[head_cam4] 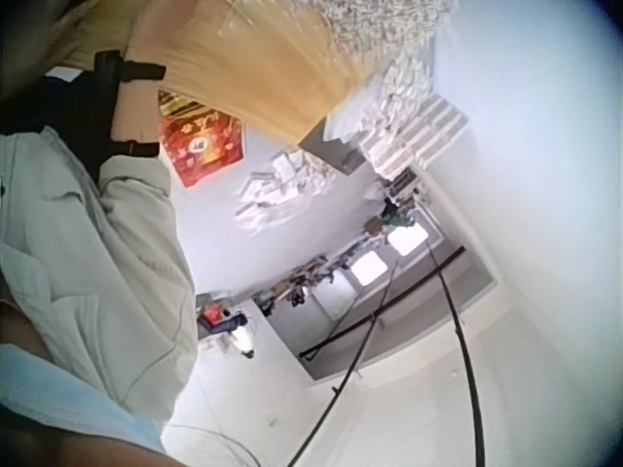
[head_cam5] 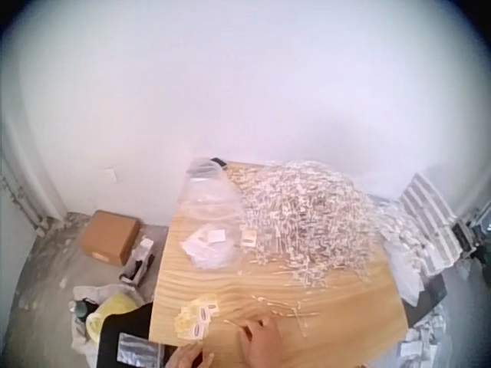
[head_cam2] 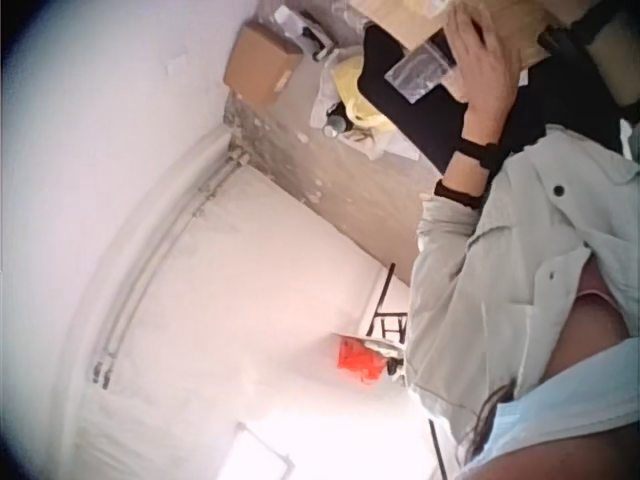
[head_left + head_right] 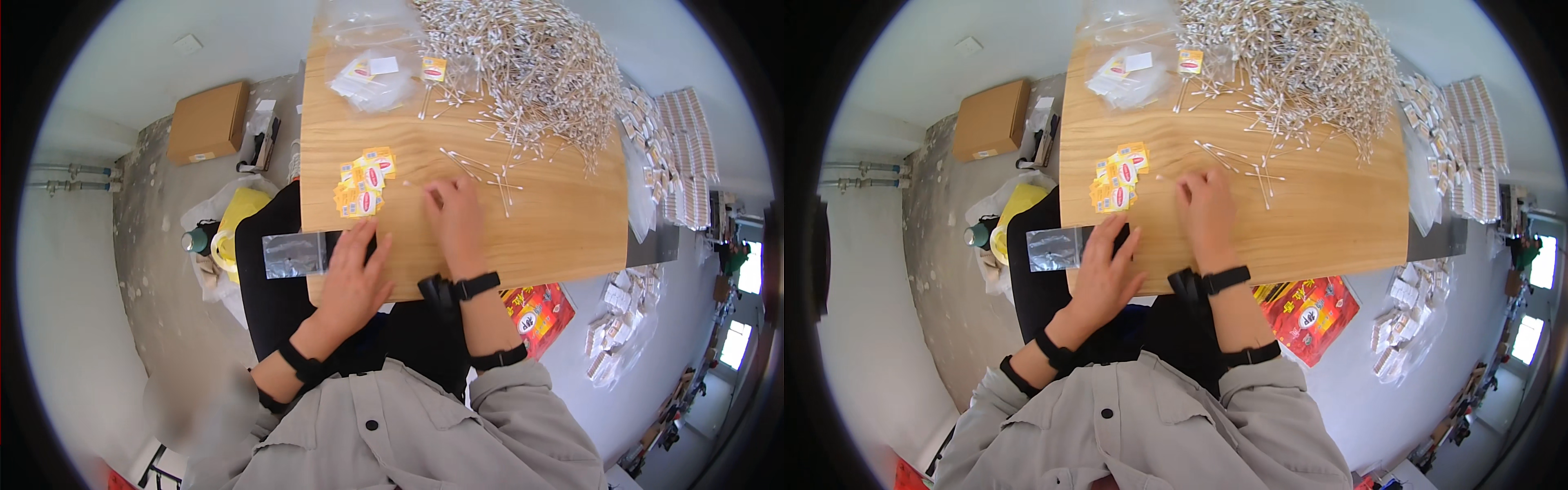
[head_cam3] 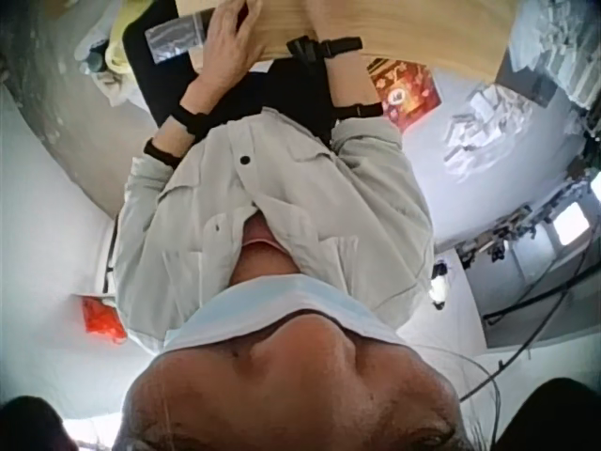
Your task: The person sits on the floor at a low wooden table and packs cotton swabs into small plastic bags. They open a bag, place a yellow sticker on it, gather a bundle of swabs from a large pile, and insert them into the bag. The person repeats this process, handling the swabs and bags by hand.
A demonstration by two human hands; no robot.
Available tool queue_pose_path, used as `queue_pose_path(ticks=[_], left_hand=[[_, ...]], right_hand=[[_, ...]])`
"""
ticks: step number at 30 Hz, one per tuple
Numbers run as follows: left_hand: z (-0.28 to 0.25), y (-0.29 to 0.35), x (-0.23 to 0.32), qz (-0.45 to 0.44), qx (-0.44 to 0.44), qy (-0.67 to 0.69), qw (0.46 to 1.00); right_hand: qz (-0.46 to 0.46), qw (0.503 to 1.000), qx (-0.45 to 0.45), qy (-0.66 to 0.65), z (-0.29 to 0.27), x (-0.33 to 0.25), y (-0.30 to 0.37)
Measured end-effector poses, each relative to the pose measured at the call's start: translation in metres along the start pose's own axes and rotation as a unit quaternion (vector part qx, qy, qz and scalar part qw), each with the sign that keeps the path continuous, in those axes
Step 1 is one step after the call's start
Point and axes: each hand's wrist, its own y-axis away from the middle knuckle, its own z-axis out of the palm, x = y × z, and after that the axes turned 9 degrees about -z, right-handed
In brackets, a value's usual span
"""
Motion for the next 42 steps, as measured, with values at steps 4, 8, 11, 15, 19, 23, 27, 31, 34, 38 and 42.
queue_pose_path(ticks=[4, 8, 11, 15, 19, 23, 27, 31, 34, 38, 42], left_hand=[[0.045, -0.041, 0.021, 0.017, 0.020, -0.014, 1.000], [0.073, -0.063, 0.019, 0.019, 0.017, -0.102, 0.994], [0.077, -0.066, 0.020, 0.022, 0.006, -0.145, 0.989], [0.081, -0.065, 0.024, 0.025, 0.005, -0.160, 0.987], [0.083, -0.070, 0.028, 0.024, 0.013, -0.141, 0.990], [0.085, -0.076, 0.034, 0.022, 0.008, -0.158, 0.987], [0.086, -0.079, 0.035, 0.020, -0.010, -0.167, 0.986], [0.088, -0.081, 0.036, 0.025, -0.007, -0.166, 0.986], [0.087, -0.079, 0.036, 0.025, -0.010, -0.169, 0.985], [0.087, -0.073, 0.036, 0.032, -0.020, -0.186, 0.982], [0.090, -0.068, 0.041, 0.040, -0.022, -0.182, 0.982]], right_hand=[[-0.017, 0.994, 0.086, -0.059, -0.004, 0.020, 0.019], [-0.049, 0.981, 0.183, 0.036, -0.022, 0.035, -0.011], [-0.090, 0.980, 0.159, 0.081, -0.031, 0.054, -0.028], [-0.097, 0.993, 0.072, -0.005, -0.021, 0.067, -0.020], [-0.102, 0.992, 0.068, -0.034, -0.022, 0.046, 0.010], [-0.055, 0.991, 0.124, -0.015, -0.031, 0.060, 0.024], [-0.042, 0.995, 0.090, 0.017, -0.057, 0.096, 0.025], [-0.061, 0.995, 0.073, -0.018, -0.069, 0.115, 0.029], [-0.032, 0.994, 0.100, 0.020, -0.066, 0.120, 0.032], [-0.005, 0.992, 0.120, 0.025, -0.052, 0.092, 0.022], [-0.054, 0.996, 0.037, -0.055, -0.032, 0.070, 0.011]])
